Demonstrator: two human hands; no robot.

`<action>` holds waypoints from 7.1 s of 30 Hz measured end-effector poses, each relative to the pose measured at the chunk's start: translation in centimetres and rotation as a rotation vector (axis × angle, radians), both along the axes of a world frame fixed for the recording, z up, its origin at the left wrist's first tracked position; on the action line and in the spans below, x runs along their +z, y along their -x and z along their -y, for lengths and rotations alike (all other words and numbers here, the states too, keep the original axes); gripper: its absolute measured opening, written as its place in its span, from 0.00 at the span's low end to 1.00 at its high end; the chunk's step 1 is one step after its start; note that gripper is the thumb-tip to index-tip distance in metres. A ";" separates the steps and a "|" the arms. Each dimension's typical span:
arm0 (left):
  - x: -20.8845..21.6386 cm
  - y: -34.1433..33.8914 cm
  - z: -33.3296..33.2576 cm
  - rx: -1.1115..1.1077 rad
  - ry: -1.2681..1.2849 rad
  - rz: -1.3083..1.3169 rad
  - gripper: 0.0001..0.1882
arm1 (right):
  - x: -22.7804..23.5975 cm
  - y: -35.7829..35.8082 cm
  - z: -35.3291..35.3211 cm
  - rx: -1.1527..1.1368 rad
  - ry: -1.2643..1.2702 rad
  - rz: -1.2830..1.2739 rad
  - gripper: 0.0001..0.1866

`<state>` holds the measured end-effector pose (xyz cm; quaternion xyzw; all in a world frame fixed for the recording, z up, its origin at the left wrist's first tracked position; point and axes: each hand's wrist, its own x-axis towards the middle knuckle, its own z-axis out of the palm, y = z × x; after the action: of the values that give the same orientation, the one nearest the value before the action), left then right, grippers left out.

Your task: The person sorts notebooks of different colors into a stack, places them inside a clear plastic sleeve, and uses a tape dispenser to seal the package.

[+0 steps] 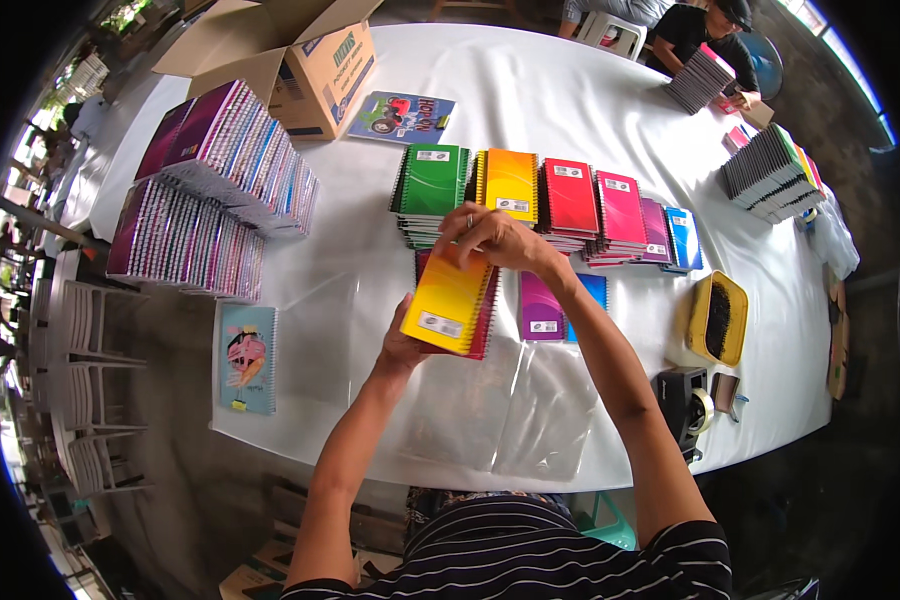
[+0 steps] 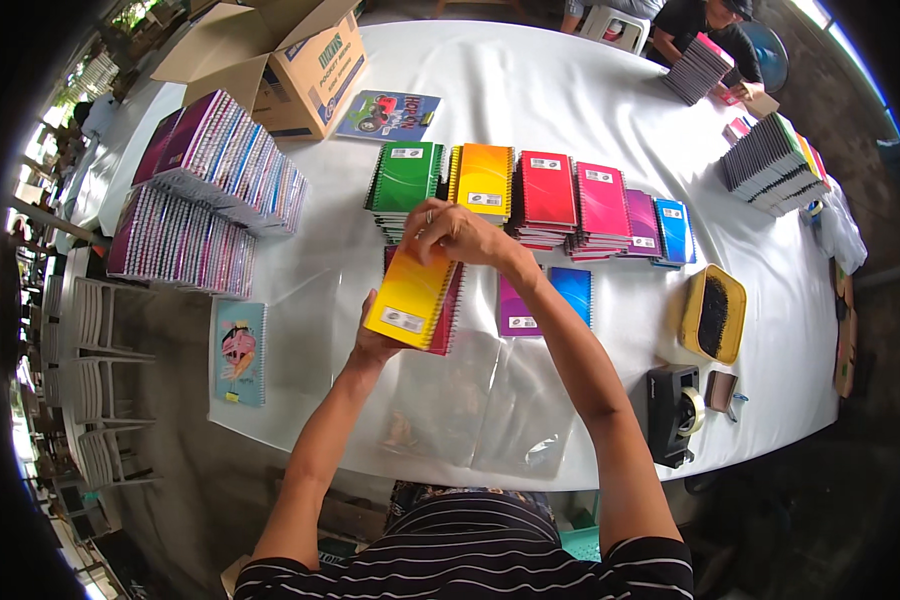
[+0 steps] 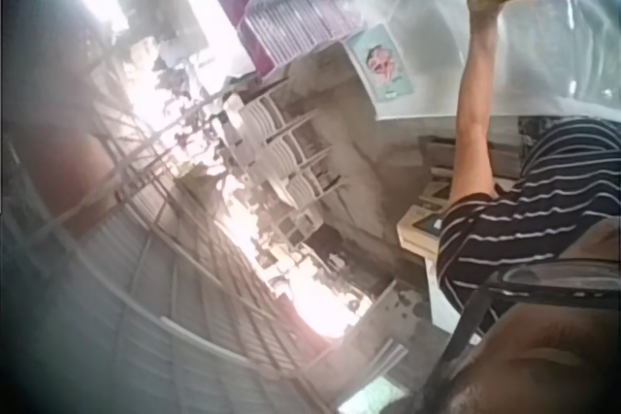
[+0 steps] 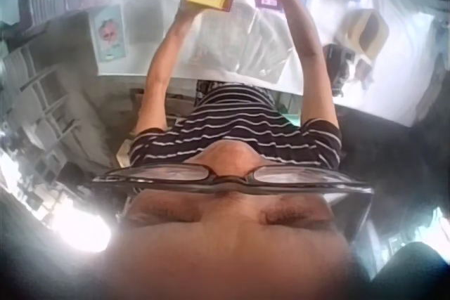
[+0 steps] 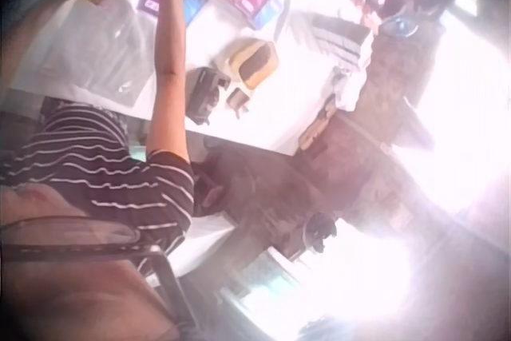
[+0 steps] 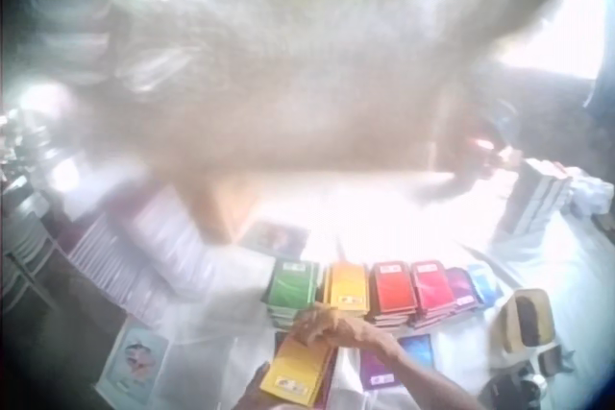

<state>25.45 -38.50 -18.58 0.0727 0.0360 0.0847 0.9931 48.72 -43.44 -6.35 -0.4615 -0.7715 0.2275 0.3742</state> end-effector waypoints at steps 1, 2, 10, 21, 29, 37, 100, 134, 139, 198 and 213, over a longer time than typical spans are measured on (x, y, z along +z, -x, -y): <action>-0.3 1.0 -0.7 -0.020 -0.107 0.007 0.37 | -0.3 0.2 -0.6 -0.002 0.037 0.015 0.09; -0.6 1.8 -1.3 -0.006 0.025 -0.163 0.33 | -0.5 0.5 -1.3 -0.005 0.074 0.031 0.09; 0.0 1.3 -0.7 0.178 -0.202 -0.291 0.33 | -5.2 4.1 -3.0 -0.381 -0.166 0.083 0.12; -2.8 2.9 -3.4 0.201 -0.165 -0.295 0.34 | -1.7 5.3 -0.9 -0.640 -0.291 0.354 0.25; -3.1 2.5 -3.2 0.147 -0.282 -0.369 0.25 | -3.7 9.4 5.8 -0.388 -0.154 0.398 0.15; -0.4 -0.4 -0.6 0.093 -0.239 -0.461 0.28 | -5.4 -15.5 15.9 -1.874 -0.096 0.908 0.20; 1.4 -3.2 3.2 0.134 -0.136 -0.285 0.31 | -2.2 -1.2 4.5 -0.913 -0.223 0.751 0.23; -0.7 -1.2 2.7 -0.022 -0.538 -0.210 0.47 | 8.3 -0.3 1.7 0.130 0.358 -0.088 0.12; -1.3 -1.5 6.4 0.016 -0.339 -0.321 0.48 | 2.7 3.2 6.4 -0.115 0.149 0.315 0.09; 0.8 4.2 14.4 0.021 -1.148 -0.170 0.69 | -12.3 19.3 25.9 -0.870 0.148 -0.748 0.49; 1.0 5.7 11.5 -0.046 -1.600 -0.295 0.48 | -10.8 17.0 25.8 -0.896 0.236 -0.451 0.45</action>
<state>19.76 -49.97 -17.57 0.7716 0.0934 0.0541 0.6269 31.67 -69.22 -17.14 -0.7253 -0.3670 0.2245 0.5375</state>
